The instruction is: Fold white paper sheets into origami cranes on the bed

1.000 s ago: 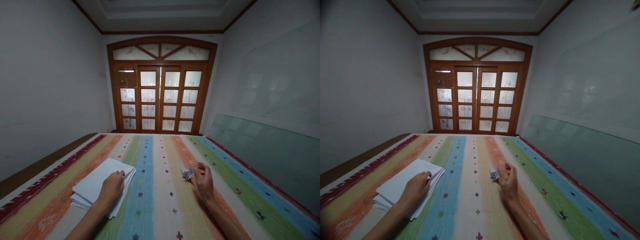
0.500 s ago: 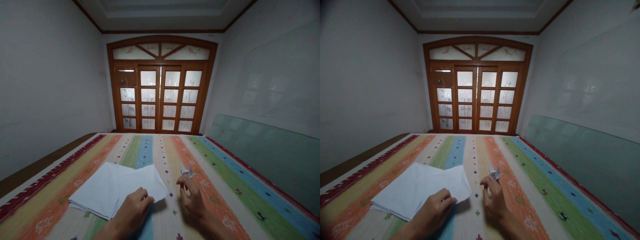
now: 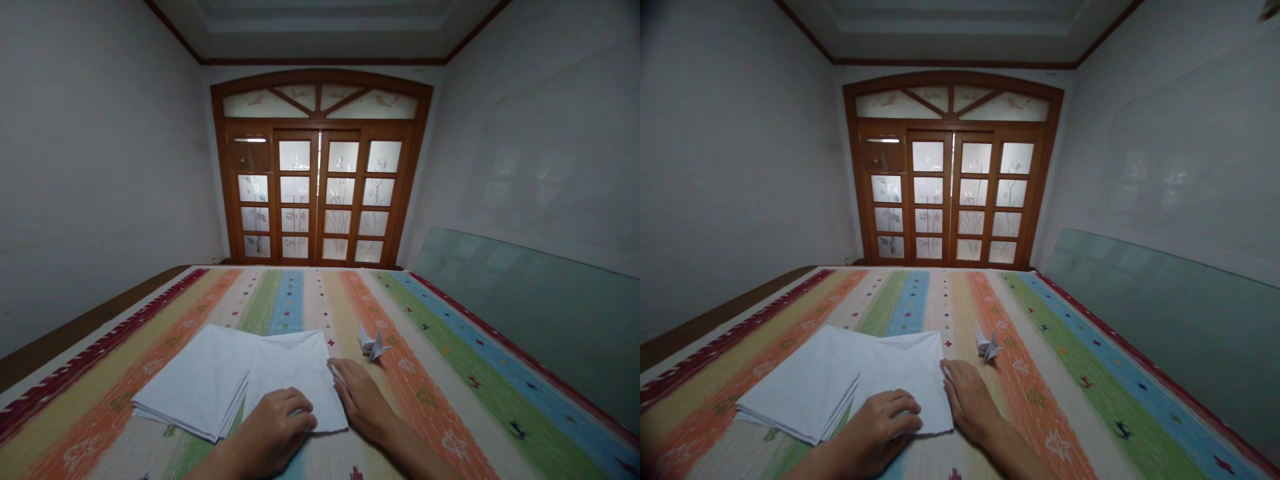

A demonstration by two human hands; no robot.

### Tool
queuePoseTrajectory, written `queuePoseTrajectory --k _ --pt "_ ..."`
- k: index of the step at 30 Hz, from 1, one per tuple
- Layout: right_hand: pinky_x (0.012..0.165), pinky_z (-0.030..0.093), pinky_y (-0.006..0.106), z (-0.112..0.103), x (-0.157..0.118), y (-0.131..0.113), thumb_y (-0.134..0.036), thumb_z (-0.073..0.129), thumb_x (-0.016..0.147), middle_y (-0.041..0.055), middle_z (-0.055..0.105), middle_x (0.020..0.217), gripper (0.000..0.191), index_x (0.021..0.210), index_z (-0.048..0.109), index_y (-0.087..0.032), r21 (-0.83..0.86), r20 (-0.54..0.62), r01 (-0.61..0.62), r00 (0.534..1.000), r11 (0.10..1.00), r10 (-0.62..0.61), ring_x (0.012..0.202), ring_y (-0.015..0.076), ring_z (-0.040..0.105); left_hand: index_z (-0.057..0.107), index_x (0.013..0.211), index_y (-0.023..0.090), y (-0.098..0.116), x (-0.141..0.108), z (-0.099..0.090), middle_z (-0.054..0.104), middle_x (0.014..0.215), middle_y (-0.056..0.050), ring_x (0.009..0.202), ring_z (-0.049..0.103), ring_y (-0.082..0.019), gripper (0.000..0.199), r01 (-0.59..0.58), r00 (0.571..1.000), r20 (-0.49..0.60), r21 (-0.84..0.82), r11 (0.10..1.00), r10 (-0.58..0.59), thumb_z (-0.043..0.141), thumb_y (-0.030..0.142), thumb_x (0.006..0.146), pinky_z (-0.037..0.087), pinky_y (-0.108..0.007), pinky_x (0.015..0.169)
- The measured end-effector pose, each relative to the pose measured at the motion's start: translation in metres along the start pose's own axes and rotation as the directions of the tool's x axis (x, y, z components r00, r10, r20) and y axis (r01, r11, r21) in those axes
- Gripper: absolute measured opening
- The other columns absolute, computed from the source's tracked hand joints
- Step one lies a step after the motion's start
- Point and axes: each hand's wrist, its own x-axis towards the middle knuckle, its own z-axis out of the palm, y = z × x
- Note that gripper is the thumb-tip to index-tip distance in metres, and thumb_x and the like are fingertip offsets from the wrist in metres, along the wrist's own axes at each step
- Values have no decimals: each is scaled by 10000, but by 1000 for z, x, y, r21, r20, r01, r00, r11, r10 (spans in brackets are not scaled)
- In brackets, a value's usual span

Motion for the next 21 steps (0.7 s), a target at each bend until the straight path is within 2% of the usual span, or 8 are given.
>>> queuePoseTrajectory --k 6,12,21 --pt "995 536 470 0 4 -1 -193 394 1012 155 701 1213 344 1292 590 -158 -15 4 3 1000 1000 -3 1116 284 656 637 1075 213 -7 1 -1 756 1039 -71 946 700 -220 200 -62 998 -9 -20 998 62 520 118 945 560 -317 799" --pt "989 535 463 0 4 -1 -185 393 1014 145 699 1186 329 1268 601 -160 -24 7 4 1000 1000 -4 1098 281 654 639 1104 223 -7 1 -6 757 1075 -82 984 701 -219 241 -46 998 28 -50 998 47 509 112 934 562 -325 843" --pt "977 545 456 0 6 0 -166 394 1007 142 698 1160 320 1244 608 -178 -27 4 22 1000 999 -21 1073 274 657 652 1087 222 -6 4 -9 770 1050 -72 967 710 -211 236 -61 998 13 -67 996 62 531 109 919 570 -320 853"
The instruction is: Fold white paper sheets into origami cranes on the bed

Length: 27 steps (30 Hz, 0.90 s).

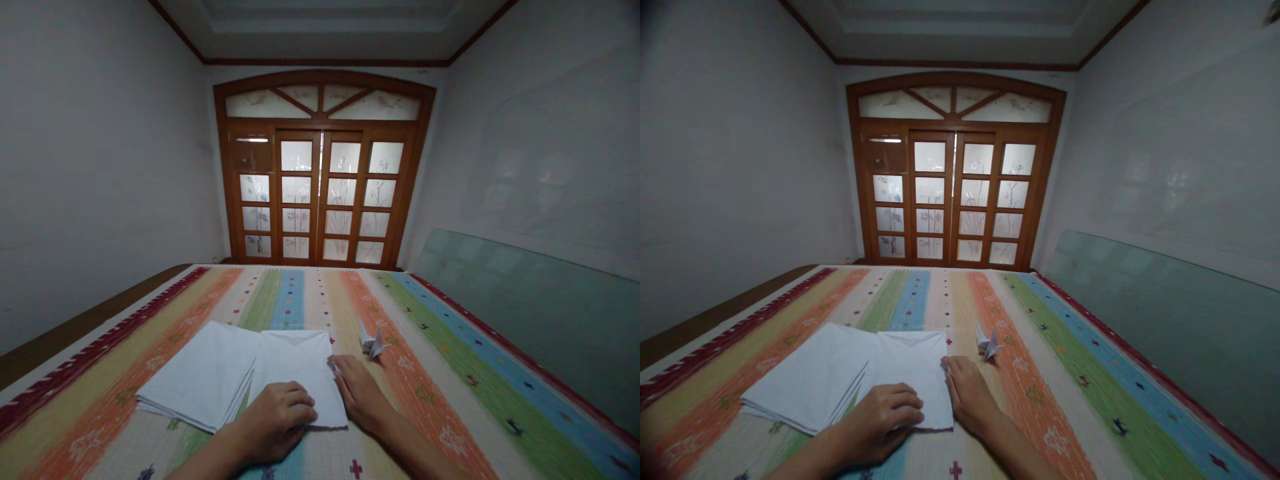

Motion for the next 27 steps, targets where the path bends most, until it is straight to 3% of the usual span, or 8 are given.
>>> queuePoseTrajectory --k 6,10,15,18,21,27 --pt "1050 505 468 -7 -6 -3 -33 438 863 179 608 1348 442 1235 629 -177 41 -27 84 996 996 -83 1259 282 583 664 1133 229 11 -5 3 785 1087 -69 996 734 -218 256 11 1000 5 14 1000 -11 511 112 965 589 -330 871" --pt "1058 494 485 -18 -10 -7 -40 549 780 191 506 1478 439 1168 682 -197 50 9 133 991 990 -133 1350 317 516 669 1175 247 22 -6 -3 767 1136 -67 1024 727 -208 298 55 998 16 -96 994 -54 551 113 937 586 -316 890" --pt "1063 485 511 -31 -11 -6 -26 535 795 150 655 1316 387 1080 715 -215 50 75 151 985 987 -154 1277 300 576 628 1319 286 9 -13 -22 705 1307 -84 1250 629 -252 346 193 981 32 -265 945 -192 608 352 980 512 -405 1082" --pt "1010 532 464 -32 -11 -2 -23 489 833 135 713 1211 389 1074 728 -213 87 122 140 981 986 -151 1166 265 644 483 1493 349 -15 -21 -26 533 1541 -84 1441 450 -326 547 264 962 110 -154 952 -249 593 504 980 420 -538 1163" --pt "1018 536 465 -31 -10 0 -16 448 853 128 734 1171 408 1066 740 -207 92 127 117 984 989 -129 1148 255 658 329 1584 336 -31 -27 -20 392 1635 -102 1506 329 -377 709 317 937 162 -16 948 -310 540 618 968 362 -607 1180" --pt "1136 441 579 -20 -10 -28 -169 517 939 161 653 1377 381 1288 668 -177 -16 158 75 985 997 -71 1332 327 559 232 1621 254 -21 -25 6 230 1683 -148 1548 190 -404 811 414 870 254 86 906 -422 469 676 971 253 -630 1218"
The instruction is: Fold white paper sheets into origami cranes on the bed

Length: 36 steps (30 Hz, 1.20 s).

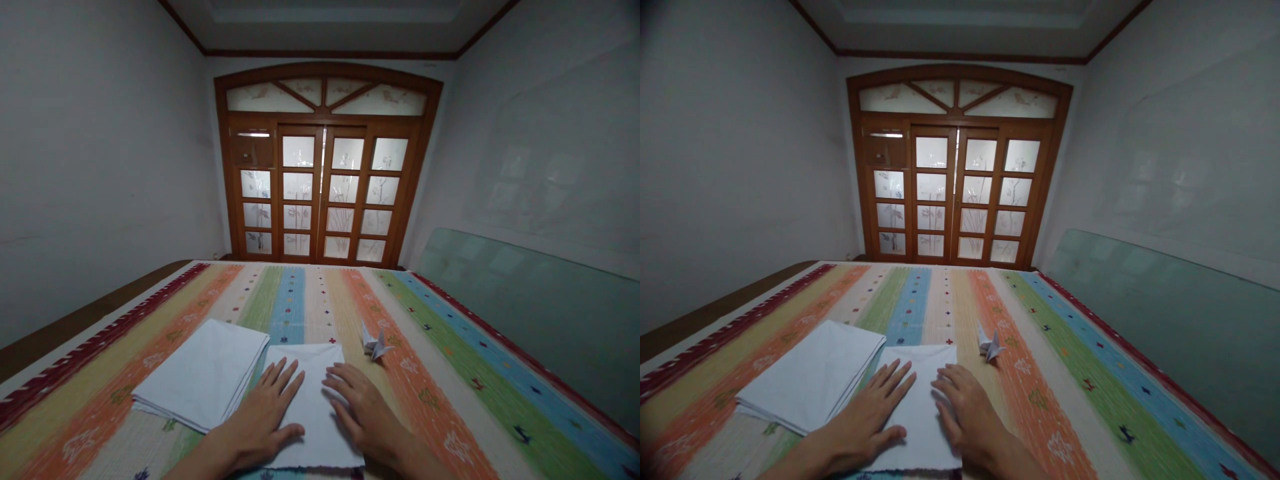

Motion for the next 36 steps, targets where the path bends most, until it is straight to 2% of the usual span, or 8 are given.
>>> queuePoseTrajectory --k 2,5,12,16,20,27,32,36 --pt "1176 382 610 9 -1 -13 -201 548 937 165 662 1373 413 1337 643 -163 -39 36 -38 999 999 40 1338 348 558 209 1627 239 9 2 7 217 1686 -149 1554 180 -388 799 2 1000 -17 -13 1000 -2 460 651 989 253 -610 1226" --pt "1186 381 595 23 -5 -23 -211 576 917 206 538 1505 556 1460 532 -104 -49 120 -65 990 997 70 1401 373 496 180 1633 231 18 4 16 213 1691 -143 1556 186 -371 767 -23 998 -61 -15 1000 22 467 583 1015 256 -586 1235" --pt "1227 335 537 42 -6 -10 -258 529 983 154 263 1656 659 1595 314 -145 5 170 -75 983 997 73 1536 324 267 188 1632 208 19 7 25 239 1684 -138 1545 242 -349 687 -36 992 -118 26 999 39 416 498 1052 274 -553 1237" --pt "1247 286 535 37 6 -3 -293 532 989 145 269 1656 663 1596 310 -148 -13 201 -102 974 995 102 1539 308 261 284 1606 176 14 16 20 277 1669 -162 1535 272 -349 714 30 994 -104 37 999 -26 440 558 1023 278 -536 1234" --pt "1244 268 557 26 13 6 -343 515 1001 178 246 1654 653 1579 337 -98 -62 217 -161 961 985 170 1541 331 240 269 1608 142 9 22 12 234 1678 -187 1549 224 -358 856 111 993 -34 35 993 -110 501 644 953 250 -520 1241" --pt "1237 268 572 12 16 27 -369 469 1018 249 256 1629 665 1554 346 5 -149 196 -266 936 952 292 1526 371 263 311 1585 71 -1 23 1 251 1661 -226 1537 254 -369 821 211 977 -27 36 977 -210 431 619 985 253 -518 1239" --pt "1258 234 539 7 17 27 -402 430 1022 217 247 1644 679 1565 331 -6 -156 202 -311 919 938 338 1534 352 255 297 1586 50 -16 21 -3 226 1668 -220 1543 249 -341 832 237 972 -21 74 969 -236 430 607 982 236 -473 1256" --pt "1270 203 519 4 18 22 -429 392 1025 208 202 1655 711 1572 297 15 -178 248 -331 896 927 368 1547 345 215 298 1594 90 -29 16 -2 235 1668 -197 1536 267 -352 841 219 975 -56 62 974 -215 377 661 981 256 -510 1247"
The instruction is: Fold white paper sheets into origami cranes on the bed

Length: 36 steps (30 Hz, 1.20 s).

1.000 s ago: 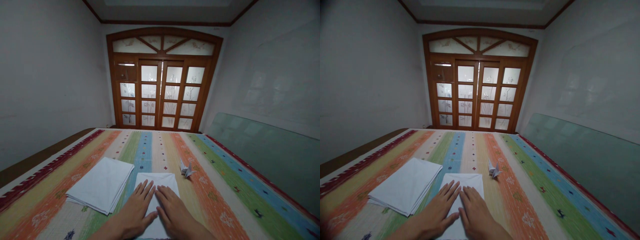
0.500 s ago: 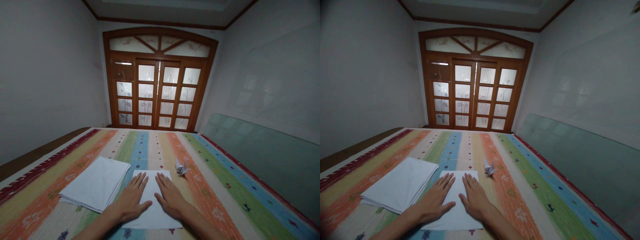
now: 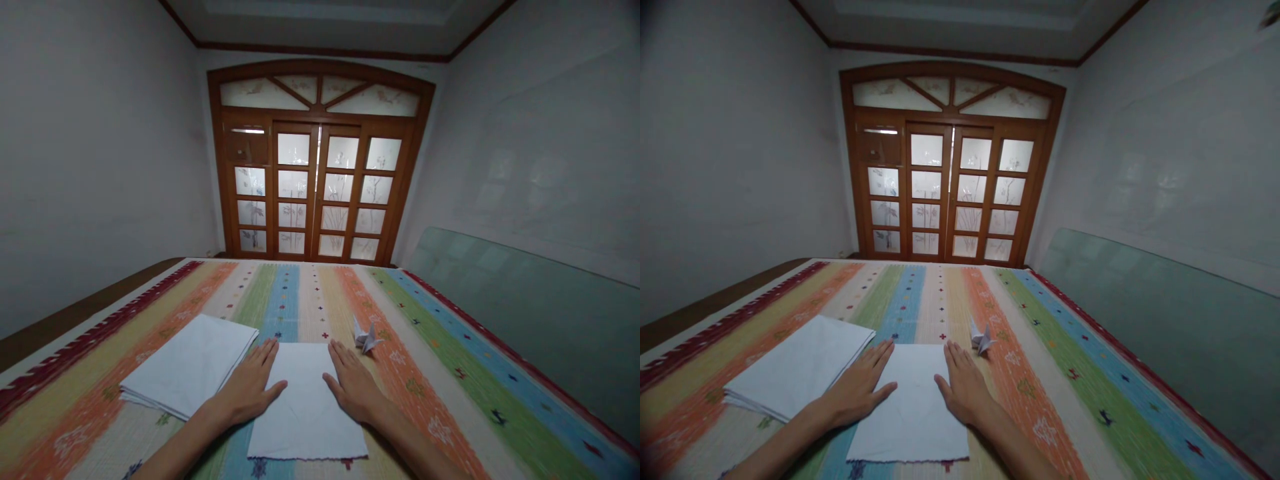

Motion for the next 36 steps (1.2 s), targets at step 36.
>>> queuePoseTrajectory --k 36 --pt "1253 265 515 8 -7 15 -351 533 971 217 334 1631 577 1474 480 -73 134 -61 77 996 988 -69 1526 324 302 381 1567 323 -10 -16 -14 281 1683 -88 1551 175 -412 832 -208 963 95 -327 922 251 592 730 872 213 -634 1230"
